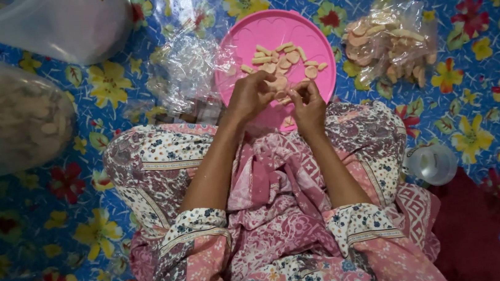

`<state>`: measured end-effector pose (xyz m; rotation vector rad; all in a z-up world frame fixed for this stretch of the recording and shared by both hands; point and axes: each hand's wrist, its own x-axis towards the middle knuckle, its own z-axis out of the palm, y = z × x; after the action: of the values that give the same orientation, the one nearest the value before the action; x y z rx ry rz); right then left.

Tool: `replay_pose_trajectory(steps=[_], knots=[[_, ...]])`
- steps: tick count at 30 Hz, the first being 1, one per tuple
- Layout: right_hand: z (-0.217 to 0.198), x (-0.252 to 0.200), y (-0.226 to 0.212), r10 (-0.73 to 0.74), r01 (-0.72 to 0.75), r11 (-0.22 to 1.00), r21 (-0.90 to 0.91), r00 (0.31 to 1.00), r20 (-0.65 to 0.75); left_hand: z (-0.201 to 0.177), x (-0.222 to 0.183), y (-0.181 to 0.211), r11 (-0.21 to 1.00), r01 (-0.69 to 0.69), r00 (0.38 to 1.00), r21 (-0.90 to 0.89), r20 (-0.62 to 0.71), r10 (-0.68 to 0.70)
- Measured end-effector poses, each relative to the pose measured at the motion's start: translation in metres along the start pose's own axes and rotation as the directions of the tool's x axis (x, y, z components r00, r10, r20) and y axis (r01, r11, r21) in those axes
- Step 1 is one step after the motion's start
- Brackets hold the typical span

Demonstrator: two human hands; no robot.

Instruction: Bagging sliced food pieces from a pink plate into small plastic bags while sitting on the floor.

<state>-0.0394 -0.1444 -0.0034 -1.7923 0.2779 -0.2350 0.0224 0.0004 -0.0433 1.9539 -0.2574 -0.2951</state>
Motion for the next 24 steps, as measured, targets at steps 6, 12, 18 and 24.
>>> replay_pose_trajectory(steps=[6, 12, 18, 24], knots=[[-0.001, -0.003, -0.021, -0.054, 0.056, 0.997, -0.053, 0.998, 0.039, 0.001, -0.001, -0.001, 0.994, -0.073, 0.996, 0.086, 0.065, 0.068], [-0.002, -0.005, -0.014, -0.16, 0.182, 0.962, -0.201, 0.979, 0.123, -0.008, -0.008, 0.026, 0.995, -0.072, 0.996, 0.07, 0.064, 0.068], [-0.001, -0.011, -0.019, -0.183, 0.207, 0.961, -0.184, 0.973, 0.141, 0.0, -0.003, 0.008, 0.996, -0.053, 0.995, 0.069, 0.083, 0.047], [0.001, -0.012, -0.004, -0.169, 0.172, 0.977, -0.129, 0.985, 0.036, -0.005, -0.009, 0.018, 0.999, 0.047, 0.997, -0.009, 0.059, -0.047]])
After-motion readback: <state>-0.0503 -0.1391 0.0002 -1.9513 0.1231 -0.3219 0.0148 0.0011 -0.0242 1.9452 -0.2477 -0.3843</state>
